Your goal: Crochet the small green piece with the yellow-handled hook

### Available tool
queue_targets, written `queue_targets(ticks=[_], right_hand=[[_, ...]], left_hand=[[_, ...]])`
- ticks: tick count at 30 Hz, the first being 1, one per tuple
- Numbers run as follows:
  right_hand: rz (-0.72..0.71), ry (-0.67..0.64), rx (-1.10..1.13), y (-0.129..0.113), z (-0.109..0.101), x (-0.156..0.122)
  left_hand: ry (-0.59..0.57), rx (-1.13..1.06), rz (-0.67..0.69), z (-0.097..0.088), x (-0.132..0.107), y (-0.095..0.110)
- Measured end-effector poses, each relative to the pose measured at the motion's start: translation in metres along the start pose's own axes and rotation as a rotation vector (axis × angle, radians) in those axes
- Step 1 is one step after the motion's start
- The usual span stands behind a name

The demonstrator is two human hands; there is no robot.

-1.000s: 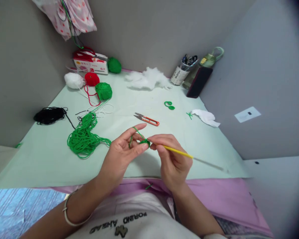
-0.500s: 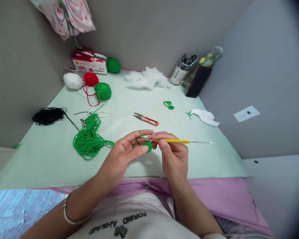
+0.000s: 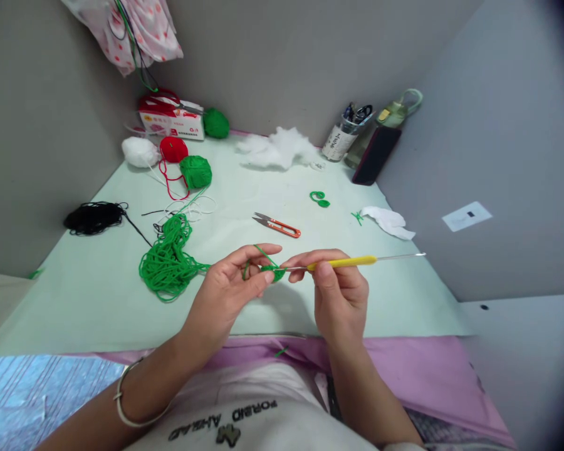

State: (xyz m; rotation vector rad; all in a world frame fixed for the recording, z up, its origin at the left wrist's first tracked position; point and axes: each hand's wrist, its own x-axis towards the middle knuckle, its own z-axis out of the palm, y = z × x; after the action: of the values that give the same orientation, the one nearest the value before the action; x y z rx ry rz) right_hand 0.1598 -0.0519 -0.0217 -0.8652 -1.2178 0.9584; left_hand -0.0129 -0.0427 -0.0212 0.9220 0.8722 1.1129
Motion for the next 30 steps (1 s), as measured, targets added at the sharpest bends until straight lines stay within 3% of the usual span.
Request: queue_targets(ticks=[5,11,14,16,18,20,22,25,30], right_hand=[[-0.169,-0.031,-0.196,-0.004,-0.001,-0.003],[-0.596,-0.16,-0.69,0.005,0.0,-0.007],[-0.745,-0.092,-0.871,0.014,0.001,-0.009],[-0.697,-0.063,-0.784,0.014,0.001,-0.009],[-0.532,0.011,-0.556,0.008,0.002,-0.009],[-0.38,0.092,-0.317,0.0,0.004,-0.007],[-0.264,0.078,-0.173,-0.004,0.006,-0.004],[-0.145,0.032,-0.127,-0.002,0.007,-0.001],[-0.042,0.026,-0.058,0.008,0.005,0.002]], left_hand=[[0.056,0.043,0.016,0.001,0.001,0.003],[0.17,0.101,0.116,0.007,-0.002,0.002],[0.089,-0.072,0.004,0.009,-0.002,0.002],[0.007,-0.241,-0.134,0.007,0.001,0.004],[-0.015,-0.356,-0.215,0.003,0.004,0.007],[-0.006,-0.395,-0.215,0.0,0.007,0.009],[-0.035,-0.381,-0.201,0.0,0.007,0.011],[-0.09,-0.313,-0.196,0.003,0.004,0.012],[-0.062,-0.199,-0.115,0.007,0.001,0.011]])
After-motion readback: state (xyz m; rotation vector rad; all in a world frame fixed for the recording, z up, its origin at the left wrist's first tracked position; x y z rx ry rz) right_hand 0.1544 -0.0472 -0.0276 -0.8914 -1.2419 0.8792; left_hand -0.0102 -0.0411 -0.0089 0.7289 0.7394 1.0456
